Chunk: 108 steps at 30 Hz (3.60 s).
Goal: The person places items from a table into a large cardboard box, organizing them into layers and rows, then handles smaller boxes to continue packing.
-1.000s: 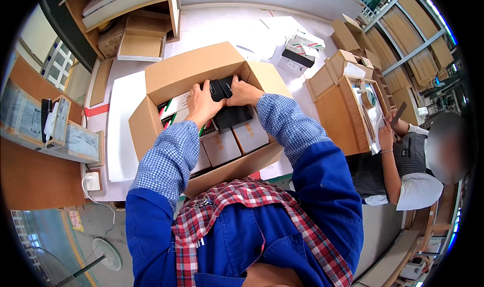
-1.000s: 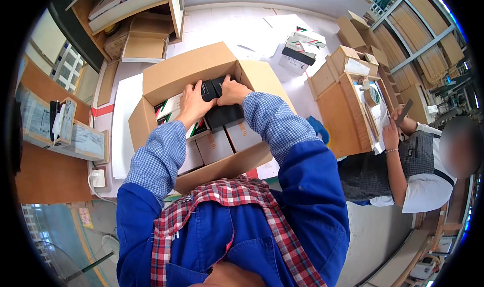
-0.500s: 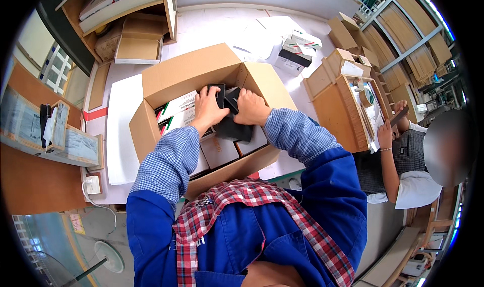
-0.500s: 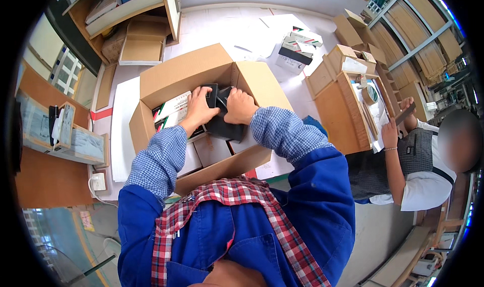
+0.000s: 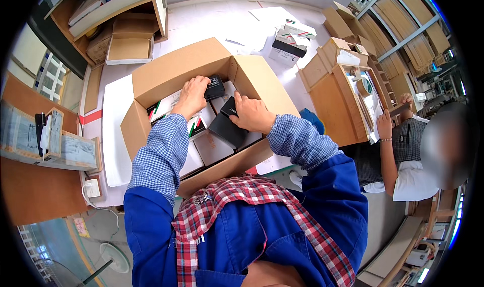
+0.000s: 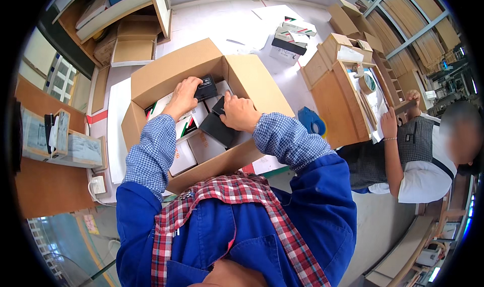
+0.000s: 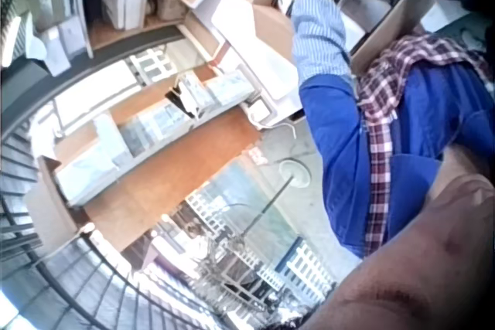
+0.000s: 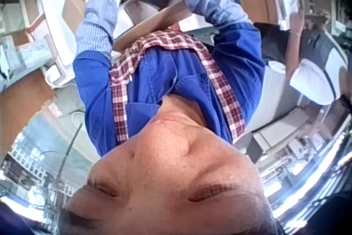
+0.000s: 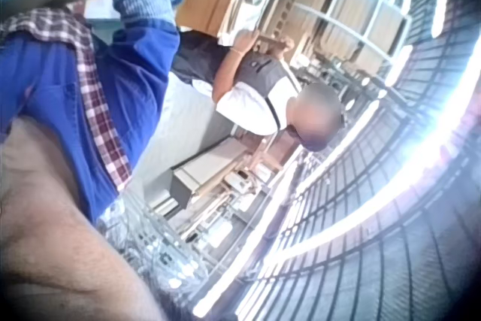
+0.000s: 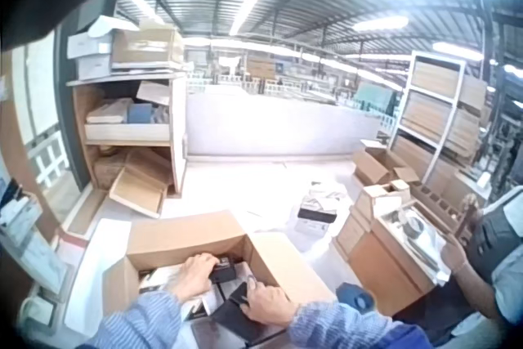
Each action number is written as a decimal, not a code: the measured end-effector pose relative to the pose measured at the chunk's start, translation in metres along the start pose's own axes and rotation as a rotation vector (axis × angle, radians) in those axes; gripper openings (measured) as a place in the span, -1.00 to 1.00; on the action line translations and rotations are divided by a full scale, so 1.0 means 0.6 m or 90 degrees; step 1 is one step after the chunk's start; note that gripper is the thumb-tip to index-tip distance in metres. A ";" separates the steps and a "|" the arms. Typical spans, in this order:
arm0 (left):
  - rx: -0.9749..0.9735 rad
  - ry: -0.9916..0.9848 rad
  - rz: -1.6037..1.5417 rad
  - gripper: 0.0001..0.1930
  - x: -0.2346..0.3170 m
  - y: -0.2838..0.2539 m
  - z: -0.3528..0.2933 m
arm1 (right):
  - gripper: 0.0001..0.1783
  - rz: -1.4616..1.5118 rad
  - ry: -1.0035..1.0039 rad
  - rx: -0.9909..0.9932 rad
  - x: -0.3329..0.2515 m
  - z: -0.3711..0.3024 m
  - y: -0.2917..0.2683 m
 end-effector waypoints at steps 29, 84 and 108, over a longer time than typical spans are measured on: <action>0.001 -0.067 0.329 -0.90 0.034 0.003 0.005 | -0.66 -0.350 0.156 0.307 -0.033 0.090 0.026; 0.050 0.042 0.215 -0.89 0.005 -0.027 -0.012 | -0.32 -0.482 -0.249 0.139 0.040 0.089 0.003; 0.151 -0.178 -0.276 -0.78 -0.046 -0.087 -0.011 | -0.23 -0.323 -0.193 0.106 0.014 0.101 -0.003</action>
Point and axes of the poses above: each hand's wrist, its own z-axis towards the middle knuckle, its own y-axis out of the palm, x = y × z, the point moved 1 cm from there along z, towards the middle knuckle, and after that the axes turned 4 degrees about -z, right-handed, at the moved point
